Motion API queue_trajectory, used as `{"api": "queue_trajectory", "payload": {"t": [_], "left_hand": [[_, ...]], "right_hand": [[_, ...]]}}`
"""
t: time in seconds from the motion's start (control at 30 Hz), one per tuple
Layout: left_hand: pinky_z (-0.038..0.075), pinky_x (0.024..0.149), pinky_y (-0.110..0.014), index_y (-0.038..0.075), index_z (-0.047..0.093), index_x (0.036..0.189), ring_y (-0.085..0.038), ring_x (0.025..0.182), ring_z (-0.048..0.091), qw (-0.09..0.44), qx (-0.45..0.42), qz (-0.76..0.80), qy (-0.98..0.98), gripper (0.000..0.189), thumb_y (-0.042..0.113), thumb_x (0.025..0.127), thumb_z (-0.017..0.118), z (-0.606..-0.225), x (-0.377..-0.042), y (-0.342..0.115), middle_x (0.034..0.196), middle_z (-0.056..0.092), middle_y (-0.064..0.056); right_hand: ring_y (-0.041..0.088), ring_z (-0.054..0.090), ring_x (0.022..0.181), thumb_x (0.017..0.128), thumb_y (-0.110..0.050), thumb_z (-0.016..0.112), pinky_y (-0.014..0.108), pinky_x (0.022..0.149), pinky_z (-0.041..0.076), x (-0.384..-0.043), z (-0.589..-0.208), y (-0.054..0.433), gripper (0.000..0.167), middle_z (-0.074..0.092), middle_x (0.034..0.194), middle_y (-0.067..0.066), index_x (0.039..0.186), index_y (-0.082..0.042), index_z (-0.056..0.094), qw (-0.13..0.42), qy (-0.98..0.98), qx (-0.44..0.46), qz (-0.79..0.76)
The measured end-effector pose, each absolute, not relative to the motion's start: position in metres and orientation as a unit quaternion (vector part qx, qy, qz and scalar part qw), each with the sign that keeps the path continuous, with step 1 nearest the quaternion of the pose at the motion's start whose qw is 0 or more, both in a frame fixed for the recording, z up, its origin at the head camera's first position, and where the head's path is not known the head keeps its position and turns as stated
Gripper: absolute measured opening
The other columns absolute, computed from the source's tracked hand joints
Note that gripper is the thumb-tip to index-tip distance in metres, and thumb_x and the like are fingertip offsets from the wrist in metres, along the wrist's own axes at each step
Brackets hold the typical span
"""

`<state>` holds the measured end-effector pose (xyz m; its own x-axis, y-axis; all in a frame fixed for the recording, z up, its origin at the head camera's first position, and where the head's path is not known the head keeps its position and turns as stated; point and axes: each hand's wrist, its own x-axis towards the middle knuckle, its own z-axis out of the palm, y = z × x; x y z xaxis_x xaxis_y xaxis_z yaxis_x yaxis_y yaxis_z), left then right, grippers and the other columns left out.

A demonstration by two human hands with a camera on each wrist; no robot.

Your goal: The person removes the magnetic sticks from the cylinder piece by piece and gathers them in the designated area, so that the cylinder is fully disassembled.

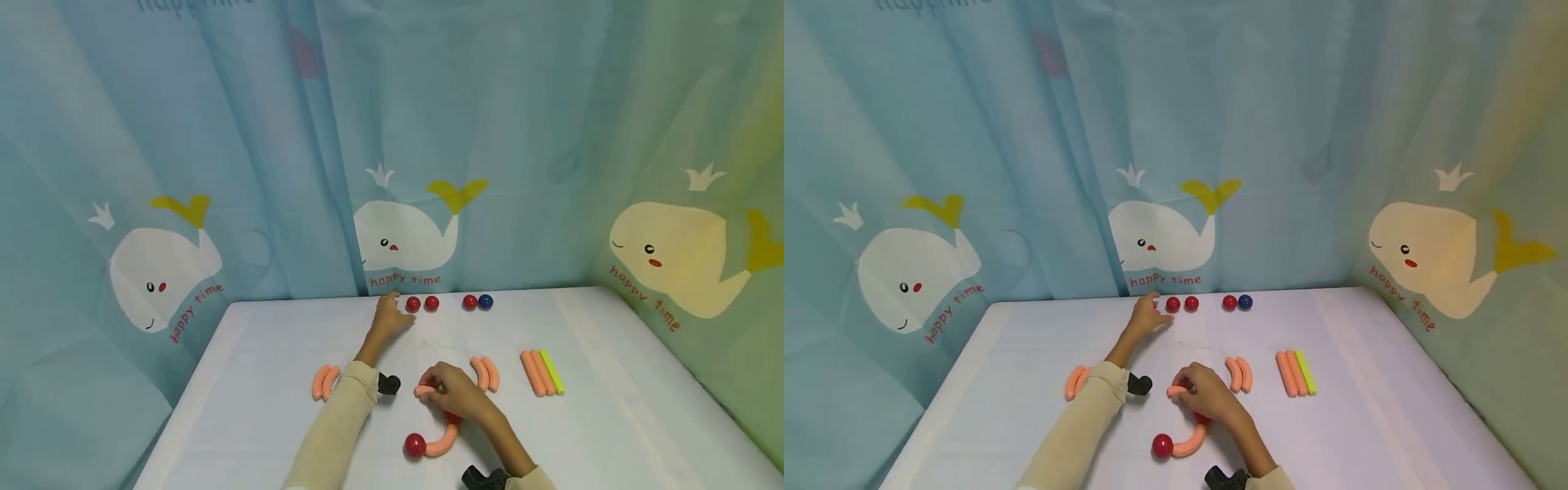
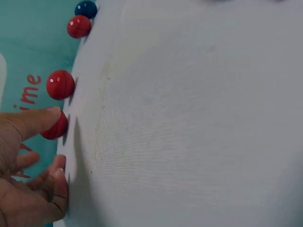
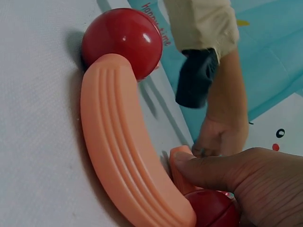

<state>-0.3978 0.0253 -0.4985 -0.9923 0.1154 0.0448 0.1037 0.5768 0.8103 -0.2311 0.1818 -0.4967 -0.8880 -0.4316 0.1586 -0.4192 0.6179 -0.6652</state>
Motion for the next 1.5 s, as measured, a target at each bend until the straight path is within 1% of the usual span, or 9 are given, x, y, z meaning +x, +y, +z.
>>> {"api": "queue_trajectory", "payload": {"t": [0.17,0.3,0.43,0.6,0.77,1.0,1.1,1.3,1.5], "left_hand": [[0.052,0.093,-0.044,-0.006,0.05,0.131,-0.035,0.108,0.06,-0.003,0.066,0.446,0.893,0.063,0.017,0.08,0.079,-0.499,-0.382,0.018,0.119,0.056,-0.026],[0.052,0.088,-0.044,-0.006,0.056,0.121,-0.034,0.103,0.062,0.027,0.091,0.426,0.9,0.048,0.02,0.085,0.074,-0.495,-0.369,0.01,0.111,0.063,-0.023],[0.052,0.078,-0.035,0.001,0.062,0.112,-0.022,0.09,0.063,0.077,0.131,0.385,0.91,0.037,0.026,0.087,0.072,-0.492,-0.352,0.004,0.104,0.068,-0.014],[0.043,0.057,-0.025,0.006,0.064,0.111,-0.011,0.063,0.051,0.128,0.167,0.387,0.898,0.032,0.029,0.089,0.07,-0.492,-0.322,-0.002,0.084,0.061,-0.004],[0.04,0.052,-0.023,0.006,0.064,0.11,-0.01,0.057,0.047,0.136,0.182,0.415,0.881,0.031,0.027,0.089,0.07,-0.494,-0.299,-0.009,0.076,0.055,0.001],[0.041,0.052,-0.024,0.008,0.066,0.108,-0.011,0.06,0.049,0.134,0.172,0.421,0.881,0.029,0.029,0.09,0.069,-0.495,-0.281,-0.025,0.081,0.059,0.001],[0.042,0.053,-0.025,0.008,0.066,0.109,-0.011,0.061,0.05,0.139,0.17,0.422,0.88,0.03,0.03,0.09,0.069,-0.494,-0.275,-0.031,0.082,0.06,0.001],[0.042,0.053,-0.024,0.005,0.066,0.11,-0.01,0.061,0.05,0.123,0.182,0.424,0.879,0.031,0.028,0.089,0.068,-0.492,-0.265,-0.038,0.081,0.06,0.0],[0.042,0.054,-0.023,0.003,0.065,0.111,-0.009,0.063,0.049,0.112,0.193,0.408,0.885,0.031,0.024,0.089,0.068,-0.491,-0.262,-0.036,0.079,0.059,0.0]], "right_hand": [[0.01,0.051,0.079,0.085,-0.015,0.074,0.023,0.069,0.044,-0.228,-0.49,0.186,0.016,0.061,0.089,0.001,0.097,-0.007,0.069,0.027,0.902,-0.227,-0.365],[0.009,0.048,0.075,0.084,-0.014,0.075,0.023,0.065,0.042,-0.225,-0.48,0.188,0.02,0.057,0.081,0.0,0.098,-0.003,0.067,0.053,0.909,-0.215,-0.352],[0.008,0.044,0.07,0.083,-0.017,0.077,0.021,0.059,0.038,-0.216,-0.467,0.188,0.026,0.051,0.072,0.0,0.099,0.0,0.065,0.079,0.919,-0.197,-0.332],[0.015,0.047,0.069,0.076,-0.021,0.083,0.025,0.057,0.04,-0.204,-0.453,0.188,0.038,0.052,0.075,0.003,0.1,-0.003,0.059,0.142,0.938,-0.118,-0.292],[0.016,0.05,0.055,0.075,-0.024,0.084,0.027,0.048,0.043,-0.197,-0.448,0.186,0.038,0.054,0.077,0.002,0.095,-0.009,0.055,0.182,0.947,-0.051,-0.259],[0.014,0.049,0.058,0.074,-0.019,0.084,0.026,0.051,0.04,-0.199,-0.451,0.182,0.032,0.053,0.071,0.0,0.088,-0.009,0.057,0.132,0.955,-0.053,-0.26],[0.014,0.048,0.065,0.074,-0.015,0.083,0.027,0.057,0.037,-0.203,-0.455,0.182,0.029,0.054,0.072,0.0,0.091,-0.007,0.061,0.106,0.956,-0.068,-0.265],[0.011,0.046,0.063,0.075,-0.009,0.081,0.023,0.054,0.036,-0.212,-0.469,0.178,0.026,0.054,0.068,-0.001,0.096,-0.006,0.067,0.044,0.948,-0.087,-0.303],[0.012,0.052,0.075,0.074,-0.008,0.083,0.026,0.066,0.045,-0.222,-0.481,0.173,0.028,0.061,0.08,0.001,0.097,-0.006,0.067,-0.006,0.936,-0.075,-0.344]]}}
